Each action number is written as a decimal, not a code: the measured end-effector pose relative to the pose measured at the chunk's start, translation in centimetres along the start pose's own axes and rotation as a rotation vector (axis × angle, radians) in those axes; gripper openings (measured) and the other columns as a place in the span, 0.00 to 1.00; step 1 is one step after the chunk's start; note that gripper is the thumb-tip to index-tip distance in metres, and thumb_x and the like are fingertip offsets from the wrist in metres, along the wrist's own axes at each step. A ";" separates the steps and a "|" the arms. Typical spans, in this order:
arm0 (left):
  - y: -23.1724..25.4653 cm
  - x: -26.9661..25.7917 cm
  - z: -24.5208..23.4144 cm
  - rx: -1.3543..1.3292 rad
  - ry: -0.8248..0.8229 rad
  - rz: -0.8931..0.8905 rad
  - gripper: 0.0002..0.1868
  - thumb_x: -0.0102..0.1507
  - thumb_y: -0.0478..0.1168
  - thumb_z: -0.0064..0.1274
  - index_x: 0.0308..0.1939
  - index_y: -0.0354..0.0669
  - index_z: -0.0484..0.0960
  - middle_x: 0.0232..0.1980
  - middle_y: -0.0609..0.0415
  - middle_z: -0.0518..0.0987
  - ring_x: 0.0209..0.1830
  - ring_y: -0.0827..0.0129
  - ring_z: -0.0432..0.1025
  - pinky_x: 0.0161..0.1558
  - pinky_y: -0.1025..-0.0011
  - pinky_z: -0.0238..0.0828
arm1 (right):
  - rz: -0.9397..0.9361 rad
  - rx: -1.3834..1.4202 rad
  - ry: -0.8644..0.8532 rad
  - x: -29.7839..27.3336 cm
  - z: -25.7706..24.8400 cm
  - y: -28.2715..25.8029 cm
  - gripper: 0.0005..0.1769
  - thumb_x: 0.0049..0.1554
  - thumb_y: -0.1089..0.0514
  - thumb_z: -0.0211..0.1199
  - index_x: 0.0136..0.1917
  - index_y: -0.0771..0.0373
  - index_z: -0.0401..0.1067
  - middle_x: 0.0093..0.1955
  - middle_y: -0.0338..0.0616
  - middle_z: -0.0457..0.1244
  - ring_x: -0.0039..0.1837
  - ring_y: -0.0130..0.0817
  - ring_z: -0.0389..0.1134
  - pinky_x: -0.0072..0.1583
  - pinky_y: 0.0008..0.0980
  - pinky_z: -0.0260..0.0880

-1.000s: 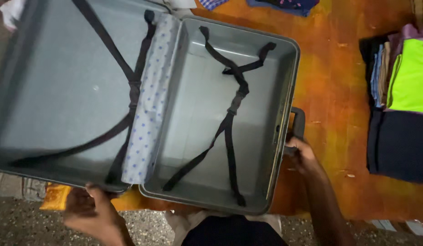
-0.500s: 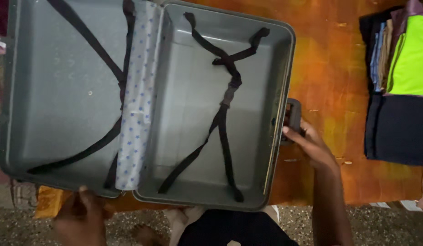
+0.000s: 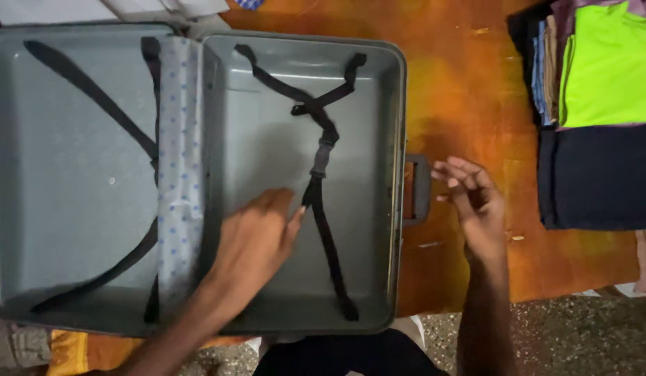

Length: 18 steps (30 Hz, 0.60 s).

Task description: The person places several items of clothing, including folded shirts and pants, one by one into an open suitcase and arranges them to fit before closing the lid.

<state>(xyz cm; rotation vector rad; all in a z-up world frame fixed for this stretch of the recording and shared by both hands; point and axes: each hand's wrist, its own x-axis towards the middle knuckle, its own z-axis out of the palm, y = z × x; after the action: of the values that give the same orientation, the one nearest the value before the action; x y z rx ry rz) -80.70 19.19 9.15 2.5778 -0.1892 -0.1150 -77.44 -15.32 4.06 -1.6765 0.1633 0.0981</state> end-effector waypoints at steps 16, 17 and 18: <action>-2.2 8.2 7.9 -0.144 0.086 0.025 0.14 0.58 0.41 0.63 0.31 0.35 0.75 0.35 0.40 0.79 0.28 0.50 0.76 0.32 0.55 0.73 | -0.287 -0.084 0.177 0.3 3.0 -2.3 0.10 0.70 0.65 0.57 0.64 0.68 0.69 0.64 0.50 0.68 0.64 0.36 0.71 0.58 0.30 0.72; -2.2 8.2 7.6 -0.146 0.082 0.025 0.14 0.58 0.41 0.63 0.31 0.35 0.75 0.35 0.40 0.79 0.28 0.50 0.76 0.32 0.55 0.73 | -0.335 -0.120 0.180 0.3 3.5 -2.9 0.09 0.70 0.66 0.57 0.63 0.68 0.70 0.63 0.50 0.69 0.63 0.35 0.72 0.57 0.30 0.73; -2.3 8.3 7.4 -0.307 0.055 -0.022 0.14 0.60 0.40 0.63 0.32 0.35 0.75 0.31 0.44 0.80 0.26 0.57 0.76 0.31 0.59 0.72 | -0.331 -0.121 0.186 0.4 4.1 -3.6 0.09 0.70 0.66 0.57 0.63 0.68 0.70 0.63 0.50 0.69 0.63 0.35 0.72 0.57 0.30 0.73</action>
<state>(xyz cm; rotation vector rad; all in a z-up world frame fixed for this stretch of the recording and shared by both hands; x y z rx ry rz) -73.21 15.95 1.32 2.2744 -0.1128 -0.0741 -76.28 -10.87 7.01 -1.8112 0.0170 -0.3025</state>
